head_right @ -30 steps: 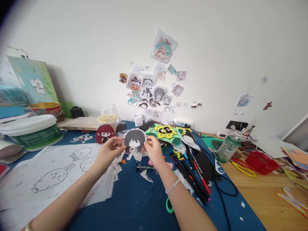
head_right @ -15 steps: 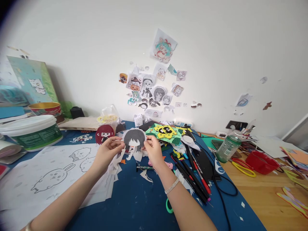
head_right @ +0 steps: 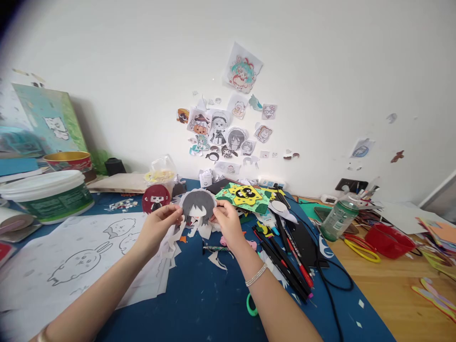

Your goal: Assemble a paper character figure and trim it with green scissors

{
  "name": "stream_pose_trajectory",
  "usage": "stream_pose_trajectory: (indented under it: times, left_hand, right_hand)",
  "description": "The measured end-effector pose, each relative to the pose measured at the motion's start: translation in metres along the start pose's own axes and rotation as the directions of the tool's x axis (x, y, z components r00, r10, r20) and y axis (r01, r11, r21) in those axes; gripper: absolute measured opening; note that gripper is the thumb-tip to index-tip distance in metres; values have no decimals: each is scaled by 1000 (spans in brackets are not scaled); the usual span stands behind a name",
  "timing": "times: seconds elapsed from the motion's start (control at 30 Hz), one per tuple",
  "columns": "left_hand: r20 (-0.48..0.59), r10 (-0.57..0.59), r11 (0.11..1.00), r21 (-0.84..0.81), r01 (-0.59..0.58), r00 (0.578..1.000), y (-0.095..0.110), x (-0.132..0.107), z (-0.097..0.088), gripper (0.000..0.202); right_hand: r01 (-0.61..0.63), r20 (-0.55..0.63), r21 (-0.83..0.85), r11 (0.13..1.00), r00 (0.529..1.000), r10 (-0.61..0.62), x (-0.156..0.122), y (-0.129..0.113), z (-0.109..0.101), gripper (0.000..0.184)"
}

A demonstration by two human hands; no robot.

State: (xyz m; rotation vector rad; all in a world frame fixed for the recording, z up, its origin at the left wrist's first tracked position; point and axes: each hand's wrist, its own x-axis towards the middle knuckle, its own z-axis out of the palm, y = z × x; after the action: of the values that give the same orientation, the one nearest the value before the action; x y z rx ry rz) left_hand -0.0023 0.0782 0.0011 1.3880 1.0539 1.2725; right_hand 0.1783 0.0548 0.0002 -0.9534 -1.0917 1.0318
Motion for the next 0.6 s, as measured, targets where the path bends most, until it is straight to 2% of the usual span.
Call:
stream_pose_trajectory:
  times: [0.1, 0.33, 0.43, 0.6]
  left_hand:
    - [4, 23, 999, 31, -23, 1000, -1, 0, 1, 27]
    - [59, 8, 998, -59, -4, 998, 4, -1, 0, 32]
    - [42, 3, 1000, -27, -2, 999, 3, 0, 0, 32]
    - [37, 20, 998, 54, -22, 999, 2, 0, 2, 31]
  right_hand:
    - [-12, -3, 5, 1000, 1000, 12, -1, -2, 0, 24]
    - [16, 13, -80, 997, 1000, -15, 1, 4, -3, 25]
    - [4, 24, -130, 992, 1000, -1, 1, 3, -4, 25]
    - [-14, -25, -276, 961, 1000, 7, 1, -2, -5, 26]
